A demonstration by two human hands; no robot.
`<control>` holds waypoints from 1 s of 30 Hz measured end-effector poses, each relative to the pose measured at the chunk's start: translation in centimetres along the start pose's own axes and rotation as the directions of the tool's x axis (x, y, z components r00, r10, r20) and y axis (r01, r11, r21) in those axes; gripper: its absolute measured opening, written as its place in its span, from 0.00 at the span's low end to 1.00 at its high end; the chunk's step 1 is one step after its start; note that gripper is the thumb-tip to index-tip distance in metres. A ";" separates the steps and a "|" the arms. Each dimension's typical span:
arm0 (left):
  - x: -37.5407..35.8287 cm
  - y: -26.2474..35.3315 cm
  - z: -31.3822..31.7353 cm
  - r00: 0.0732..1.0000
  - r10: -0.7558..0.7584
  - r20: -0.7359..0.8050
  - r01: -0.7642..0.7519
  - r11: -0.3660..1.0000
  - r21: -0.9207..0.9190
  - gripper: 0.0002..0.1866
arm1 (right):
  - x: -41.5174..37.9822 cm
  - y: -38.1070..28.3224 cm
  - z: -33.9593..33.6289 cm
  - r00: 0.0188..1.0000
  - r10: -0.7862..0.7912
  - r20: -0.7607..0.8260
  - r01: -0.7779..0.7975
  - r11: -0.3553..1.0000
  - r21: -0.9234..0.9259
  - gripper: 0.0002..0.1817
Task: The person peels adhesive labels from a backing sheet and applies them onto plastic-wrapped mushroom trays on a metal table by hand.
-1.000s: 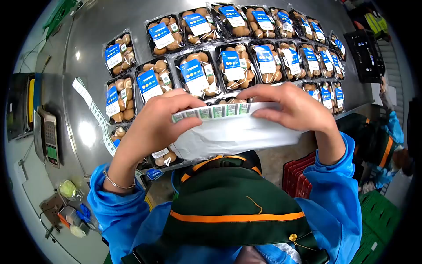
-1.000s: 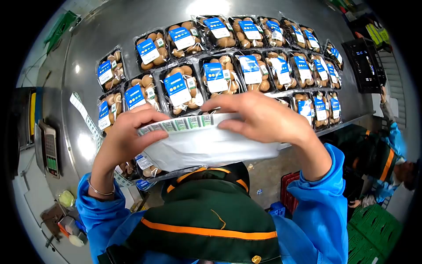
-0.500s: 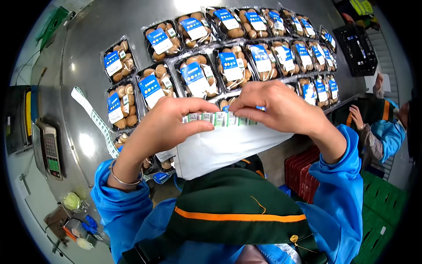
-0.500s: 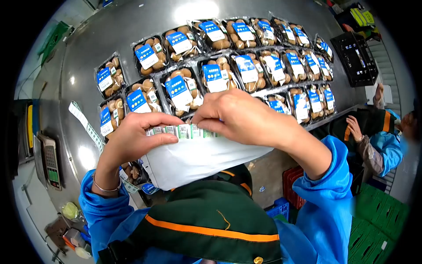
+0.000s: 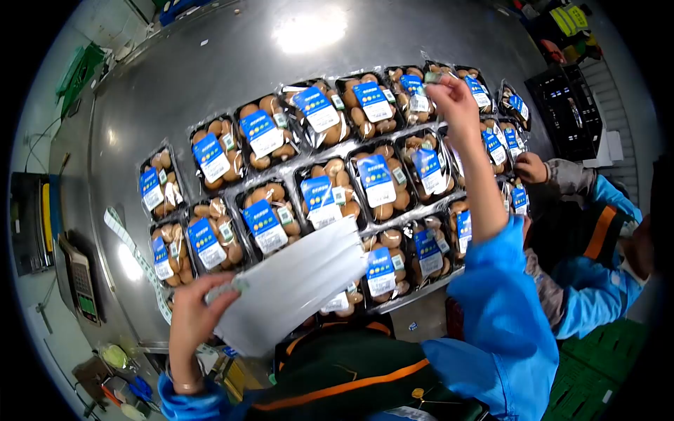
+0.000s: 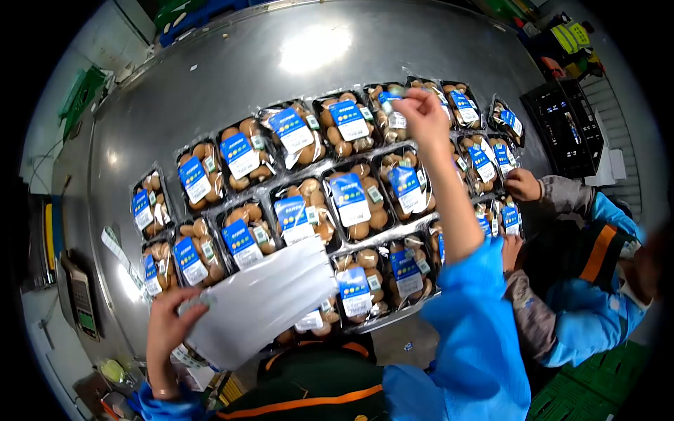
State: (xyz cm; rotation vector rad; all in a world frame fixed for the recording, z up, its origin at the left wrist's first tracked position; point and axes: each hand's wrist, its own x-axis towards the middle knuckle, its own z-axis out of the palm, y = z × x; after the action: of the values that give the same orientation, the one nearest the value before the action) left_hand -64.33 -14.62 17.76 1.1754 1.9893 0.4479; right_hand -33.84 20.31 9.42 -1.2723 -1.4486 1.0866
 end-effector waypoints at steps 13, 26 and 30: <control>-2.3 1.6 0.2 0.922 -0.384 -0.054 0.383 0.923 -0.025 0.15 | 11.0 9.4 1.3 0.973 -0.229 -0.026 0.122 0.608 -0.785 0.22; -2.9 1.9 0.0 0.979 -0.197 0.061 0.201 0.978 -0.065 0.12 | 9.3 9.8 9.1 0.954 0.240 0.179 -0.007 0.615 -0.788 0.23; -3.0 1.1 0.8 0.981 -0.187 -0.054 0.174 0.966 -0.189 0.13 | 8.0 5.6 11.4 0.955 0.092 0.283 0.156 0.655 -0.740 0.34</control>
State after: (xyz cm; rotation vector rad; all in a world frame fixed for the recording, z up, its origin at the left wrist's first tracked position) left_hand -62.19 -16.67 19.22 0.8664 2.0457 0.5730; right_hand -44.41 28.10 2.11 -1.6795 -2.3044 0.6458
